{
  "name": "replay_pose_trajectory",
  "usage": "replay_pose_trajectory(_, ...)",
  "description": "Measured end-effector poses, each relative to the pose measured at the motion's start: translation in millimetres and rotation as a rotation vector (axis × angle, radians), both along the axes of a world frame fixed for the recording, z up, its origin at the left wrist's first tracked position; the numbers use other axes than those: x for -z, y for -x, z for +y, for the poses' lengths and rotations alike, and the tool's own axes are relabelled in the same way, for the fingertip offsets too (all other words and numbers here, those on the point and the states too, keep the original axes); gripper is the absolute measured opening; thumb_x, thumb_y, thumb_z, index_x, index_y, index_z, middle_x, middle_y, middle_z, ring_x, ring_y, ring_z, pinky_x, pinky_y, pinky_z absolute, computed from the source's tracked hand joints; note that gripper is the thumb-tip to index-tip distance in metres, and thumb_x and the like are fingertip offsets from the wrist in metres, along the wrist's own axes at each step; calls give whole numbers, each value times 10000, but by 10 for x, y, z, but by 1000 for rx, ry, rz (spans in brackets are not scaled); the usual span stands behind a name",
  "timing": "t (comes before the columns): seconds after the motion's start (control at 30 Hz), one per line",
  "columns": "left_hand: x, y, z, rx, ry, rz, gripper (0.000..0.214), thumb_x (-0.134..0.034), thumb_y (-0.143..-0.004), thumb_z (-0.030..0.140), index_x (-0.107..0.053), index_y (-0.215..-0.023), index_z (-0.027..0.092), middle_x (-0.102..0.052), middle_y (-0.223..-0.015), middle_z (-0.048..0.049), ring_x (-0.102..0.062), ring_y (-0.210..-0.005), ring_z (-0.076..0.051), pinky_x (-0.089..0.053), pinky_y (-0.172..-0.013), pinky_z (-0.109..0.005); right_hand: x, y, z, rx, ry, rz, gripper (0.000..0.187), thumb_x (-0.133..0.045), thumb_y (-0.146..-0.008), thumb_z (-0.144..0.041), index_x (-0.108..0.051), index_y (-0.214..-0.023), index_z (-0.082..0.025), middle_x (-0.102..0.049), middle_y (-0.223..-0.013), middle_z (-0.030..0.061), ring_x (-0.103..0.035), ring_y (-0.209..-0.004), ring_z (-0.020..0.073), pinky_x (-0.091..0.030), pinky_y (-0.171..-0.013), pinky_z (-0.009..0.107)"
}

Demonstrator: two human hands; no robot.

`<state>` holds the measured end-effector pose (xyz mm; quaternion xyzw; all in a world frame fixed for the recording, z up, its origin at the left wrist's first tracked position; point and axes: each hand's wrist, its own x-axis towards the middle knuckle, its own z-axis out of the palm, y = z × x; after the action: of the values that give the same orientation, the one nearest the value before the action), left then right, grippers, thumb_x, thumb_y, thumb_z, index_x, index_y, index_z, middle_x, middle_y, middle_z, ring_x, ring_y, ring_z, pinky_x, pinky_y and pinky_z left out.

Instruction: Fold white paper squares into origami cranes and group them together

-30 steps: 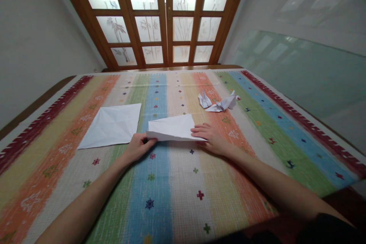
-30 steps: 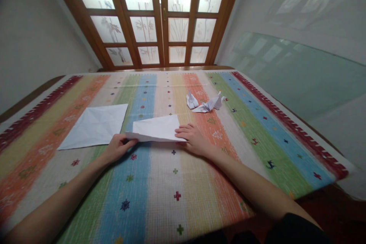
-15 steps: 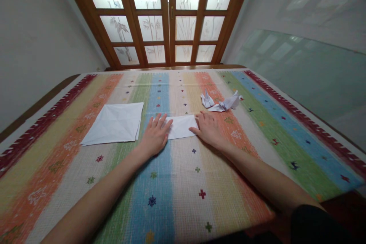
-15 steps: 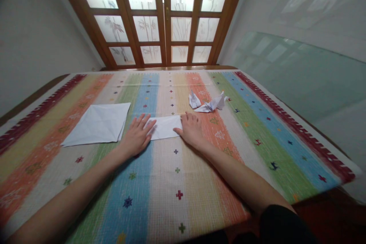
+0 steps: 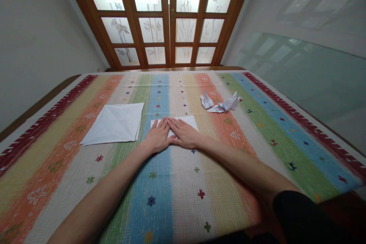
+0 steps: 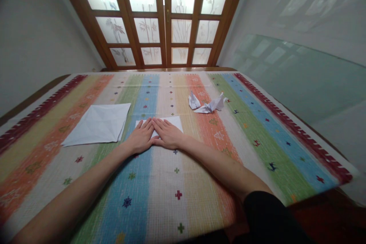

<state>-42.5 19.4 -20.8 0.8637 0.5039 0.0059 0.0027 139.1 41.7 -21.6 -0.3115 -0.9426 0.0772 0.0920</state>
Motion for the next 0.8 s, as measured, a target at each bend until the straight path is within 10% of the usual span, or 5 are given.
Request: replay_pose_trajectory(0.8,-74,266,-234,-169,19,53,584,-303,-966,339,-330,-1451,16,-290,-1535,-223,-250,-1447,-308,-269,-1142,-482,89,-804,44,270,17,-140,642,-249,-974,-492,-250,-1513,-145,-272,-1562,132,-244,-1451,282,-225,-1167,523)
